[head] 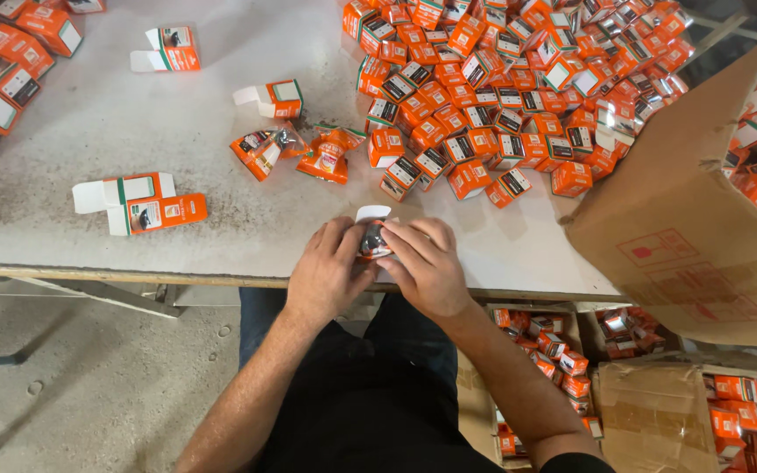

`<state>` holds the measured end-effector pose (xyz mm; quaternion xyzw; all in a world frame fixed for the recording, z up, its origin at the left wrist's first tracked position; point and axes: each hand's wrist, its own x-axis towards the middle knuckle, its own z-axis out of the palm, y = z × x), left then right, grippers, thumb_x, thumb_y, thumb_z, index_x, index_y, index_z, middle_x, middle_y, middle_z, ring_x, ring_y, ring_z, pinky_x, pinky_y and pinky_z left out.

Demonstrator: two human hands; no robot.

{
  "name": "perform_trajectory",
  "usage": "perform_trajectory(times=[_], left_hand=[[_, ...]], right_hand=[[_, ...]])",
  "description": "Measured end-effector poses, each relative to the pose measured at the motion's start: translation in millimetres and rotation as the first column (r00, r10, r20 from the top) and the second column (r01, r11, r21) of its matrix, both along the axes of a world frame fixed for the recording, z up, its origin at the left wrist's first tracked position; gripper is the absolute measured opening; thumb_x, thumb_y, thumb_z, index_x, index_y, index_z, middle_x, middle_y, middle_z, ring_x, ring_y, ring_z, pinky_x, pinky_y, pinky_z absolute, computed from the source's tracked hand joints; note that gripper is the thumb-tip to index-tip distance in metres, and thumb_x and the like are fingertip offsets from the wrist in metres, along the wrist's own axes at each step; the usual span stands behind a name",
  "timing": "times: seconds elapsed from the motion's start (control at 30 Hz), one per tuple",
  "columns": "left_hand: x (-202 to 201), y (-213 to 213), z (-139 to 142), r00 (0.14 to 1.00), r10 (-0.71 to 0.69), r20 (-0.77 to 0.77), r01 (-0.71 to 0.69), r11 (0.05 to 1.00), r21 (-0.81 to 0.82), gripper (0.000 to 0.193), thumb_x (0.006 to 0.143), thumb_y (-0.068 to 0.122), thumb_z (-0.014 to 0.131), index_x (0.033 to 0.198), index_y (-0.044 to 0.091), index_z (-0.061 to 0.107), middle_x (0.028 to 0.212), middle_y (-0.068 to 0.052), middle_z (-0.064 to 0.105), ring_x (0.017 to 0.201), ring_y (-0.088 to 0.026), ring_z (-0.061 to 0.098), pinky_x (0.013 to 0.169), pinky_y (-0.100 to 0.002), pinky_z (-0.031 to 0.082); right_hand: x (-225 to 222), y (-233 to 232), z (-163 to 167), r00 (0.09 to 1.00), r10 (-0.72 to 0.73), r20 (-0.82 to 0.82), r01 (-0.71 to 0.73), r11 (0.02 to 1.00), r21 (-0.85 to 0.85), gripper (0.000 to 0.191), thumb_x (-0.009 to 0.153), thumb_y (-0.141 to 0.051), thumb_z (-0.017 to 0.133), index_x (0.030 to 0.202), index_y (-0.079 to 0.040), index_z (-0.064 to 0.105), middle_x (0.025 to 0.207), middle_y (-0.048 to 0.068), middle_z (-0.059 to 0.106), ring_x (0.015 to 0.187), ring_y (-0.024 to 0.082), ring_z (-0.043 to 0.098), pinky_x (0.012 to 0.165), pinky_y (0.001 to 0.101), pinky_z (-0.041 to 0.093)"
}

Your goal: The person sits at a table covered with small orange product boxes, picks a plastic-wrapped item and a flat carton, folds the carton closed around the item, and tosses the finished box onto a pile on the table. They repeat this packing cycle continuously, occasionally reaching into the pile to grab materials.

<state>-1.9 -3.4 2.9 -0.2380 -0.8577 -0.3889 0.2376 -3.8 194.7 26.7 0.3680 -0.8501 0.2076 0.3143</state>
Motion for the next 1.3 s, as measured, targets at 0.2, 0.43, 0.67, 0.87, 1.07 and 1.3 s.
perform_trajectory(times=[0.2,0.43,0.67,0.87,1.07,1.3], left_hand=[[-3,-5,-17,0.982,-0.044,0.185,0.008,0.982,0.188,0.078,0.067,0.004,0.087,0.137,0.01,0.054,0.122,-0.018,0.051,0.11,-0.037,0.061,0.08,-0.04,0.061],[-4,-7,-33,0.988,0.143,-0.067,-0.127,0.973,0.194,0.068,0.066,0.001,0.087,0.126,0.004,0.055,0.122,-0.017,0.058,0.114,-0.038,0.06,0.096,-0.045,0.054],[5,-10,-8,0.951,0.01,-0.31,-0.016,1.0,-0.016,0.046,0.072,0.001,0.083,0.116,0.002,0.068,0.125,-0.009,0.067,0.12,-0.034,0.062,0.102,-0.043,0.052],[6,-10,-3,0.981,-0.013,-0.194,0.02,0.999,0.037,0.044,0.077,0.003,0.084,0.116,-0.001,0.066,0.125,-0.011,0.067,0.122,-0.035,0.061,0.103,-0.045,0.054],[5,-8,-12,0.998,-0.05,-0.048,0.061,0.968,0.245,0.04,0.077,-0.003,0.083,0.112,0.002,0.064,0.135,-0.023,0.051,0.117,-0.034,0.063,0.096,-0.039,0.058],[0,-15,-10,0.92,-0.186,0.344,0.093,0.958,0.27,0.029,0.08,0.0,0.082,0.102,0.003,0.064,0.14,-0.013,0.062,0.097,-0.026,0.075,0.073,-0.033,0.061]], right_hand=[[11,-6,-1,0.998,-0.065,0.015,0.06,0.973,0.222,0.061,0.093,-0.029,0.074,0.142,0.0,0.054,0.139,0.009,0.066,0.12,0.03,0.052,0.106,0.051,0.037],[7,-23,-5,0.974,-0.026,-0.223,0.124,0.89,0.438,0.064,0.094,-0.042,0.074,0.14,-0.001,0.055,0.124,0.019,0.065,0.114,0.029,0.053,0.101,0.047,0.039],[0,-9,-8,0.997,0.079,0.011,-0.08,0.982,0.171,0.054,0.092,-0.027,0.078,0.132,0.001,0.054,0.13,0.022,0.064,0.118,0.039,0.055,0.102,0.0487,0.047],[15,1,-10,0.984,0.006,0.179,0.037,0.971,-0.238,0.047,0.096,-0.007,0.07,0.137,0.002,0.05,0.138,0.015,0.065,0.124,0.036,0.057,0.11,0.0448,0.046],[5,-11,-27,0.966,0.088,0.242,-0.046,0.984,-0.174,0.044,0.095,-0.005,0.071,0.136,-0.003,0.055,0.13,0.008,0.07,0.118,0.031,0.06,0.105,0.0427,0.048],[-7,-17,-32,0.818,0.346,0.46,0.107,0.694,-0.712,0.073,0.087,-0.013,0.082,0.147,-0.011,0.041,0.13,0.005,0.054,0.101,0.016,0.058,0.088,0.029,0.054]])
